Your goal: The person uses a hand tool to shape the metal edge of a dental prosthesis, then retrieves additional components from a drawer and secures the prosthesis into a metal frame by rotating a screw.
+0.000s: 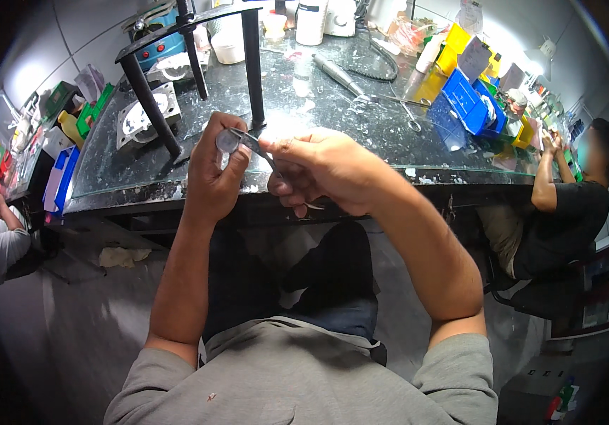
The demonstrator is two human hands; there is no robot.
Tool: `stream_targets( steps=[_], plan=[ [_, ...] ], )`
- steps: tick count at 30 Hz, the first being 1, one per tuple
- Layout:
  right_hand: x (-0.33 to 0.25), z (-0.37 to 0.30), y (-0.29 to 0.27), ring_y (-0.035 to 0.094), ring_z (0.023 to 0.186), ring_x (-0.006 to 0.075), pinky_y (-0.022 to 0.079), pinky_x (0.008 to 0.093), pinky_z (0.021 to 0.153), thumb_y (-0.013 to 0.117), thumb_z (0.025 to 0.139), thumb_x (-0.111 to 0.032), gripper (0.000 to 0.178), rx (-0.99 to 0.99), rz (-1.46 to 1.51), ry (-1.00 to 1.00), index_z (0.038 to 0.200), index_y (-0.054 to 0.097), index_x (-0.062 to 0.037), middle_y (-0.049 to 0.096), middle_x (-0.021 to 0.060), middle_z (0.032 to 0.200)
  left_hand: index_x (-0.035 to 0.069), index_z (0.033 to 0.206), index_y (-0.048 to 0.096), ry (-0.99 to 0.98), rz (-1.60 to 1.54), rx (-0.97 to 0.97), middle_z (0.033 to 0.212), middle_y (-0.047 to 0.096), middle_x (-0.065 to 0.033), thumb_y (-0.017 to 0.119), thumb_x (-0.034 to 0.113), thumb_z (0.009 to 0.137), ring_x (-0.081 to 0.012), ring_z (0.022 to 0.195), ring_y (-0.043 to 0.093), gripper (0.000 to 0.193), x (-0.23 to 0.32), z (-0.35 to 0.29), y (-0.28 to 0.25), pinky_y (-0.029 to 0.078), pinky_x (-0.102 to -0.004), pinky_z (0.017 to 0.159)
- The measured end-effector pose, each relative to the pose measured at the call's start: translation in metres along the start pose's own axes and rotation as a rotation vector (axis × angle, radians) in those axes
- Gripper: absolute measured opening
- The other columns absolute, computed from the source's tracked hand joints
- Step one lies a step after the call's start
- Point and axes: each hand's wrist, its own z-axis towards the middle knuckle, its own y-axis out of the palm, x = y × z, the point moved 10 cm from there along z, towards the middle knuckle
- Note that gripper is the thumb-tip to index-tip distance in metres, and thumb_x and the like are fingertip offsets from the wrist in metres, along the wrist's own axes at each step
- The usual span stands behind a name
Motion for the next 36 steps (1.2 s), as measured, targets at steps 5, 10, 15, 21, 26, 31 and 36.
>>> stream_targets(
  steps=[5,10,15,21,26,31,36],
  plan=[
    [0.014,-0.001,0.023,0.054,0.058,0.0139,0.05,0.0292,0.056,0.049,0.103,-0.035,0.039,0.052,0.282,-0.099,0.075,0.045,-0.008,0.053,0.0059,0.073,0.003,0.105,0.052,0.181,-0.012,0.172,0.096,0.053,-0.0098,0.057,0.001,0.081,-0.0207,0.087,0.052,0.025,0.016,0.002,-0.011,0.043,-0.0315,0.08],
    [0.015,0.003,0.026,0.069,0.074,0.0258,0.06,0.0434,0.079,0.046,0.103,-0.034,0.037,0.027,0.263,-0.147,0.09,0.053,-0.001,0.065,0.019,0.085,0.003,0.104,0.049,0.103,-0.008,0.089,0.096,0.05,-0.0079,0.051,-0.001,0.081,-0.0195,0.089,0.05,0.024,0.009,0.002,-0.01,0.041,-0.0312,0.084],
    [0.011,0.002,0.035,0.071,0.091,0.0334,0.059,0.0449,0.082,0.043,0.104,-0.036,0.041,-0.081,0.263,-0.13,0.093,0.053,0.0027,0.067,0.0305,0.1,0.003,0.103,0.048,0.058,-0.06,0.078,0.093,0.048,-0.0069,0.049,-0.003,0.079,-0.0172,0.086,0.048,0.025,0.009,0.001,-0.01,0.041,-0.0308,0.082],
    [0.009,-0.001,0.03,0.071,0.084,0.0302,0.06,0.0412,0.076,0.045,0.103,-0.036,0.041,-0.056,0.227,-0.061,0.087,0.052,0.0001,0.068,0.0227,0.09,0.003,0.102,0.047,0.048,-0.057,0.067,0.092,0.048,-0.0069,0.048,-0.005,0.077,-0.0166,0.085,0.047,0.026,0.008,0.0,-0.008,0.04,-0.0301,0.081],
    [0.015,0.001,0.019,0.067,0.076,0.0238,0.061,0.0386,0.07,0.05,0.101,-0.036,0.039,0.054,0.144,-0.064,0.088,0.054,0.0007,0.06,0.0105,0.075,0.003,0.101,0.047,0.052,-0.034,0.066,0.092,0.048,-0.0073,0.049,-0.005,0.077,-0.017,0.084,0.047,0.025,0.004,0.0,-0.008,0.04,-0.03,0.08],
    [0.007,-0.002,0.014,0.069,0.078,0.0252,0.061,0.0384,0.071,0.052,0.1,-0.037,0.04,0.11,0.074,-0.131,0.091,0.057,0.0022,0.063,0.0128,0.078,0.003,0.103,0.047,0.037,-0.056,0.058,0.093,0.05,-0.0083,0.05,-0.004,0.078,-0.0184,0.085,0.049,0.026,0.003,0.0,-0.006,0.041,-0.0312,0.081],
    [0.005,-0.002,0.017,0.072,0.084,0.0304,0.06,0.0382,0.075,0.055,0.099,-0.036,0.04,0.009,0.102,-0.062,0.09,0.058,0.0027,0.07,0.0235,0.092,0.003,0.103,0.048,0.048,-0.056,0.057,0.093,0.05,-0.0086,0.05,-0.003,0.078,-0.0187,0.085,0.05,0.026,0.003,0.0,-0.005,0.042,-0.0315,0.081]
  ],
)
